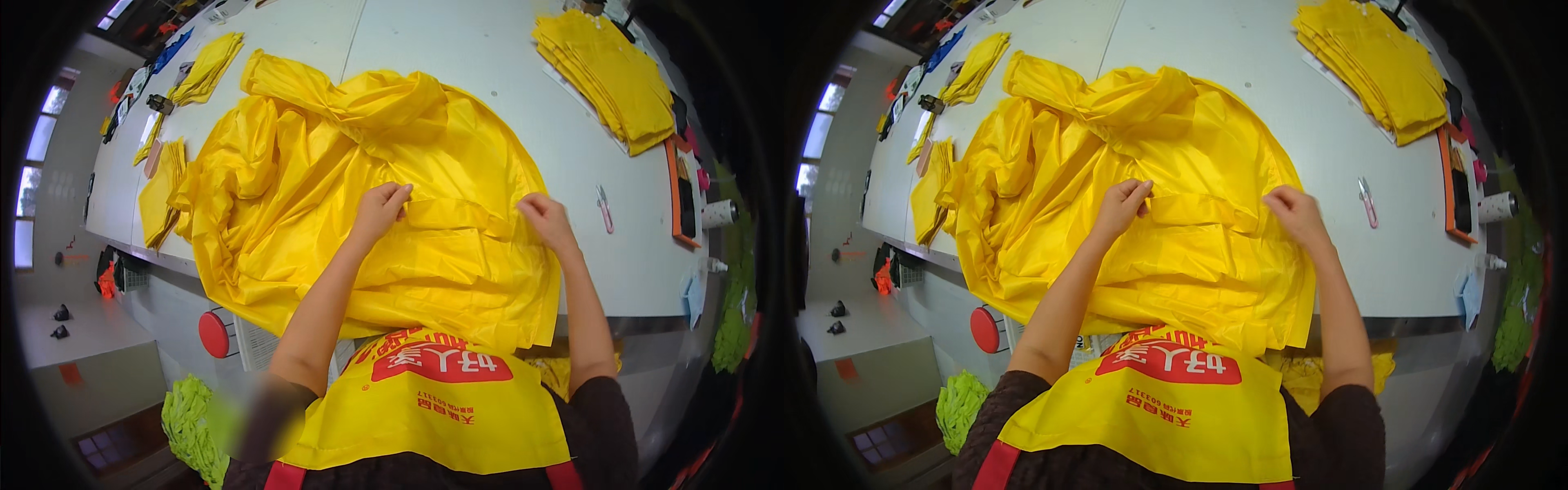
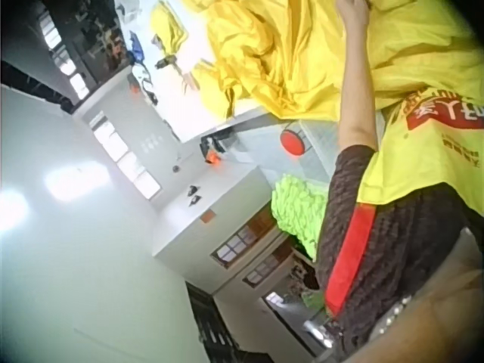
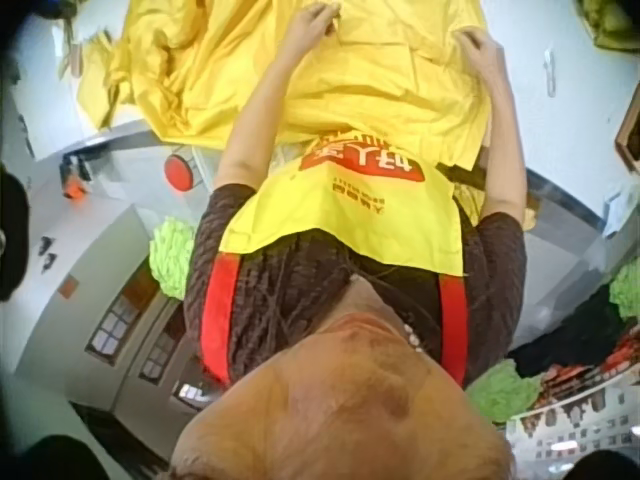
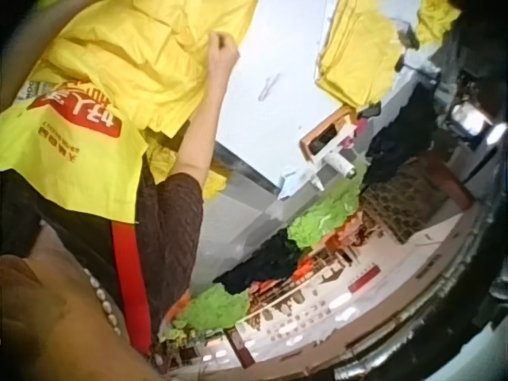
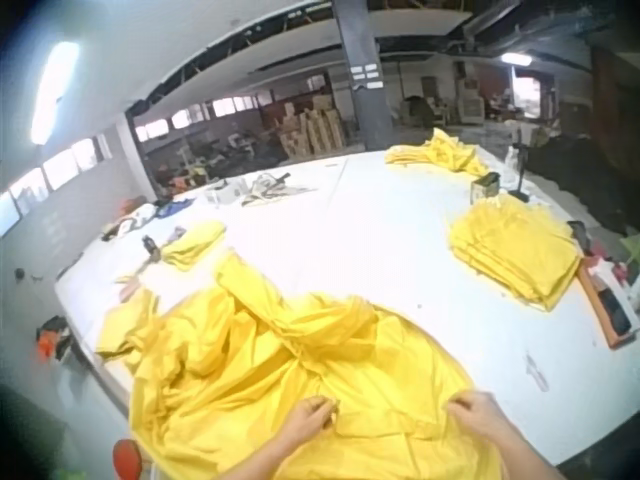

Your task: The person folds a yellow raincoat on a white table. They smooth the fabric, fold the sleeves inward, fold the body in half, then fold it into a compact rectangle and place it on a stack of similar folded items.

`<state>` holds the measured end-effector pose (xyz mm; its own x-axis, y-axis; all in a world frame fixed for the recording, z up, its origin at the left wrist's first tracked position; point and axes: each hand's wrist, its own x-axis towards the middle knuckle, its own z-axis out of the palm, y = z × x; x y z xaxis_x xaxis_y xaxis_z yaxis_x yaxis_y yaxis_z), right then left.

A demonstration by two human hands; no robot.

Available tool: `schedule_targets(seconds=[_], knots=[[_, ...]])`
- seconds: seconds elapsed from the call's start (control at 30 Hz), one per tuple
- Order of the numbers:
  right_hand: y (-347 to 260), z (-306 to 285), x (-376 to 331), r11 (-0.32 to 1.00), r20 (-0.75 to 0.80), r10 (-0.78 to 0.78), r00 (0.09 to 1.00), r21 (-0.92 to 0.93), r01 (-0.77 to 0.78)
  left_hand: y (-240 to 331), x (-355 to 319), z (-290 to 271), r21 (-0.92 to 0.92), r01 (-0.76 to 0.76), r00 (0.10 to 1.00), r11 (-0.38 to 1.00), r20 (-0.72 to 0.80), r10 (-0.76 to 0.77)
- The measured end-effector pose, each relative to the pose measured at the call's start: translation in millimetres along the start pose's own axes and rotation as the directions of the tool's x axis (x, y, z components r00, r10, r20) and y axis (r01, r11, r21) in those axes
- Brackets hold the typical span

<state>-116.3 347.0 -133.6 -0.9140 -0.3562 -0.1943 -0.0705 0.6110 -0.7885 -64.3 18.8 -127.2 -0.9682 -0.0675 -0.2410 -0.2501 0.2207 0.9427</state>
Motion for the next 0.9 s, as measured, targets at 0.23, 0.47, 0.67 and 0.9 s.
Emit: schedule_targets(seconds=[0.23,0.47,0.67,0.9], knots=[[-13.9,87.9,18.4,0.995,-0.274,0.009,0.962,-0.094,-0.037,81.9,36.4,39.8,0.579,-0.559,0.706,0.593,-0.042,0.707],[-151.4,218.6,-97.1,0.864,0.689,-0.489,0.535,0.301,0.403,82.7,39.9,11.2,0.974,-0.207,0.914,-0.094,0.227,0.337],[-205.7,192.8,-111.1,0.731,0.808,-0.586,0.060,0.495,0.469,18.7,-35.3,-90.9,0.997,-0.050,0.962,-0.058,0.032,-0.272],[-269.3,106.5,-21.0,0.705,0.501,-0.709,0.496,0.491,0.511,58.7,-257.8,-189.3,0.948,-0.315,0.777,-0.045,0.285,0.562]])
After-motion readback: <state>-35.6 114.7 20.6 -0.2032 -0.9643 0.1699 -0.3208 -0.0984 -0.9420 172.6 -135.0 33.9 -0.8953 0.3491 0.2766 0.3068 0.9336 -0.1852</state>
